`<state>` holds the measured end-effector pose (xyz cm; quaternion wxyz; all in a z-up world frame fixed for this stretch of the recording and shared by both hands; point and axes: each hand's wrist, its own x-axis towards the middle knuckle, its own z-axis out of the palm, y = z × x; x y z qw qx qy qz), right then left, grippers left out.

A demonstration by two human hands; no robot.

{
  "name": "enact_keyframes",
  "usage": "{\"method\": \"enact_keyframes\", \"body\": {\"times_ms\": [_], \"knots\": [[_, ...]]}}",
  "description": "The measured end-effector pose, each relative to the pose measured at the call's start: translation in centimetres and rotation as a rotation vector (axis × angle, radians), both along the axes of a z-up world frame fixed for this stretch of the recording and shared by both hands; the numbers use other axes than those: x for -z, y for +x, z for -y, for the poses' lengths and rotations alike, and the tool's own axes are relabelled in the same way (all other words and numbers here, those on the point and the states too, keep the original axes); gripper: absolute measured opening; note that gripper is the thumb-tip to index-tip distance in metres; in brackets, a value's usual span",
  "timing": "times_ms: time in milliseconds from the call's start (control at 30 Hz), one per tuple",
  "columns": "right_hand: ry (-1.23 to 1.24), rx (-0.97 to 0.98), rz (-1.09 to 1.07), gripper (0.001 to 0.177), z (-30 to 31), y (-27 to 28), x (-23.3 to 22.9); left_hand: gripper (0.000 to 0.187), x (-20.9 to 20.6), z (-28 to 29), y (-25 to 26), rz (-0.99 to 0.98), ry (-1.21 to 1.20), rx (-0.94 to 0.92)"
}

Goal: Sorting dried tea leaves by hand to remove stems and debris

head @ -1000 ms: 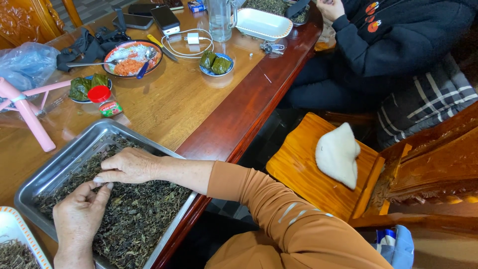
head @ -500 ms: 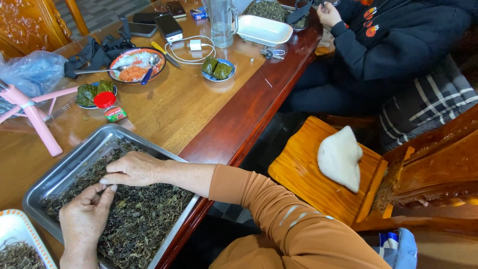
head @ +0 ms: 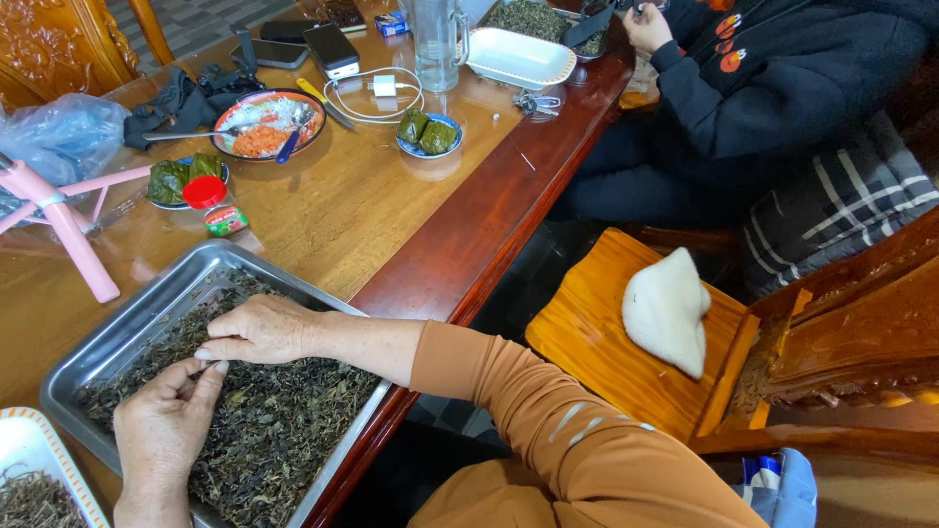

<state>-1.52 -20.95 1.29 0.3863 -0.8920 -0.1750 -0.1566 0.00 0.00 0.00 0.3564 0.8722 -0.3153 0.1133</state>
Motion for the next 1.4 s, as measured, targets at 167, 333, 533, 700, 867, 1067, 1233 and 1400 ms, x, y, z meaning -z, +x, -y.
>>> {"method": "enact_keyframes", "body": {"times_ms": [167,333,533,700,867,1067,1233,1400], "knots": [[0.012,-0.012,0.023,0.042,0.0,0.1,0.1,0.017,0.7,-0.2,0.5,0.007,0.01,-0.014],[0.02,-0.01,0.001,0.041,0.0,-0.2,-0.1,0.019,0.4,-0.1,0.3,0.007,0.019,-0.017],[0.012,0.038,-0.135,0.037,-0.5,-1.3,-1.3,0.016,0.8,0.1,0.2,0.191,0.095,-0.059],[0.048,-0.065,0.051,0.033,-0.1,-1.0,-1.7,0.013,-1.2,1.3,-0.4,0.096,-0.011,-0.087],[0.043,-0.082,0.045,0.028,0.2,0.1,0.5,0.014,-1.7,1.5,-0.7,0.067,-0.016,-0.101],[0.097,-0.068,-0.032,0.025,0.6,0.8,1.2,0.016,-0.6,1.7,0.4,0.019,-0.062,-0.118],[0.169,-0.051,-0.101,0.029,0.4,0.4,1.1,0.019,-1.1,1.3,0.3,-0.056,-0.027,-0.076],[0.151,-0.022,-0.129,0.032,0.7,0.6,1.1,0.02,-1.3,1.4,0.2,-0.139,0.014,-0.056]]}}
